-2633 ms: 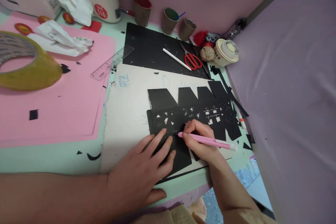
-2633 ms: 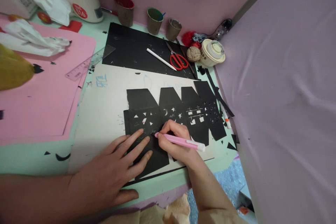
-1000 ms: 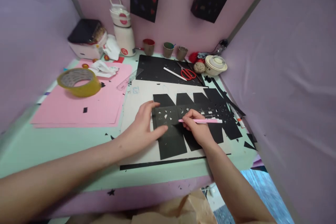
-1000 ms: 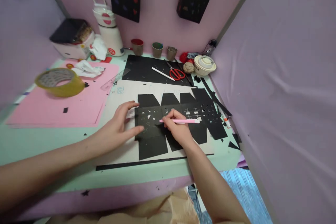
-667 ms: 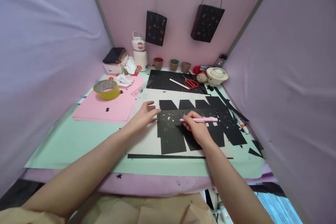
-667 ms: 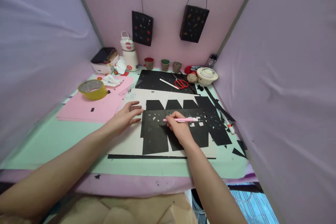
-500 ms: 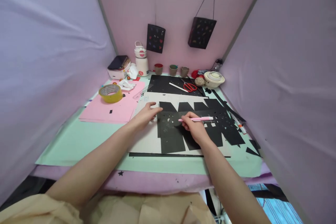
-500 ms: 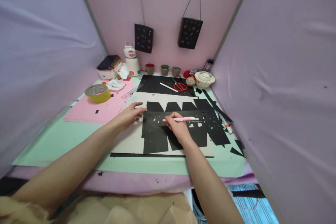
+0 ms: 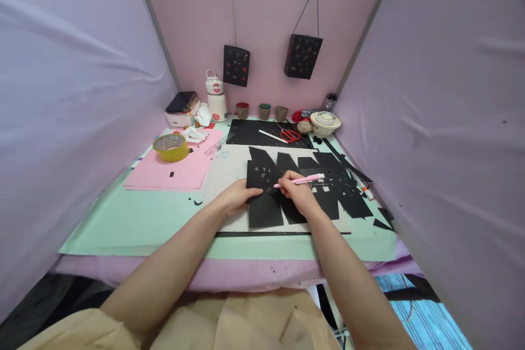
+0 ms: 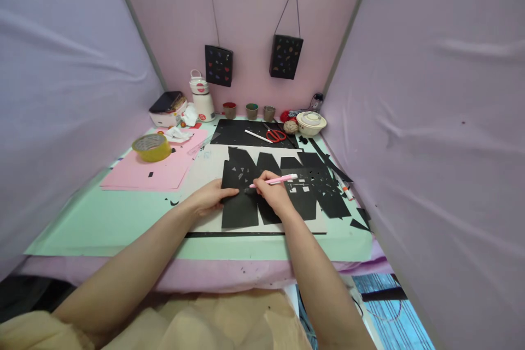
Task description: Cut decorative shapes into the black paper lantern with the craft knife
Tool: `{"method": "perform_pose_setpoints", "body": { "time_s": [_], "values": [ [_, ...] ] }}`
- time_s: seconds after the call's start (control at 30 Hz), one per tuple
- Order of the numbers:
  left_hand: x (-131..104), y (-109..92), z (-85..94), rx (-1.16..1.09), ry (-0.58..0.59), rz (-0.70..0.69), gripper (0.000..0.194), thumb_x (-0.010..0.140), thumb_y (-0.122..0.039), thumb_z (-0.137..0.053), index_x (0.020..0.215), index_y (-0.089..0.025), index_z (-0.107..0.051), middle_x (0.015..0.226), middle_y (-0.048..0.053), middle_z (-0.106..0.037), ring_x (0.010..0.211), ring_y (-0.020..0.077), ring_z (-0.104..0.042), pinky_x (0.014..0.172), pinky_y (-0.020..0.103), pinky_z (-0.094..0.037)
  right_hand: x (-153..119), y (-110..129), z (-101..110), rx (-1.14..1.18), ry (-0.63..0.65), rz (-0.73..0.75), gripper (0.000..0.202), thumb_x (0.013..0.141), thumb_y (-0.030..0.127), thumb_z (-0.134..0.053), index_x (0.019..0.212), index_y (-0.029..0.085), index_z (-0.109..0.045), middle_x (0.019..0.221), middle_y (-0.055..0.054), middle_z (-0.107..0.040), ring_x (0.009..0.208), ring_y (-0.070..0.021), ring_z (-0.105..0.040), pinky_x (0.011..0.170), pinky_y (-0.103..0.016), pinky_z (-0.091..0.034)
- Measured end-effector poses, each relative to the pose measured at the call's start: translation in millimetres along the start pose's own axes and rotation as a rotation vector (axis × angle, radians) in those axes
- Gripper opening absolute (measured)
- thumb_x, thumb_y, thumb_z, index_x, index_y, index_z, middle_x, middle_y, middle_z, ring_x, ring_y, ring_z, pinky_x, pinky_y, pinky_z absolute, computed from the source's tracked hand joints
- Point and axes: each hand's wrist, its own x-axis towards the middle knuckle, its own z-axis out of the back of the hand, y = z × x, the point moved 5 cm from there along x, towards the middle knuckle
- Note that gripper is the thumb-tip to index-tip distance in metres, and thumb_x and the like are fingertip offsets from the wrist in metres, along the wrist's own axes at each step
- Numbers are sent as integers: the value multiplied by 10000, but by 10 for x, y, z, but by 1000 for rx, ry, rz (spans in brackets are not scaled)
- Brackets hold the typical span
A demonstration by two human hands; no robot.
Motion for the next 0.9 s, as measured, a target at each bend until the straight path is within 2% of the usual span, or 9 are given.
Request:
{"method": "perform_pose_setpoints", "body": {
  "time_s": [0.43,0.9],
  "values": [
    [22,16,20,48,-14,-95,234,937,-312,-608,1091,-136,-616,1010,48,-652,823,151,-644,723,324,-562,-68,51,25,-245,-22,48,159,729,276,-612,607,216,-530,594,51,-549,608,-138,-479,588,-269,-333],
    [42,44,33,45,27,-146,218,934,-313,-613,1055,-133,-626,983,41,-655,802,144,-641,705,311,-560,-90,117,-13,-333,12,80,180,745,302,-607,608,214,-530,636,39,-565,671,-153,-515,634,-272,-357]
  ]
}}
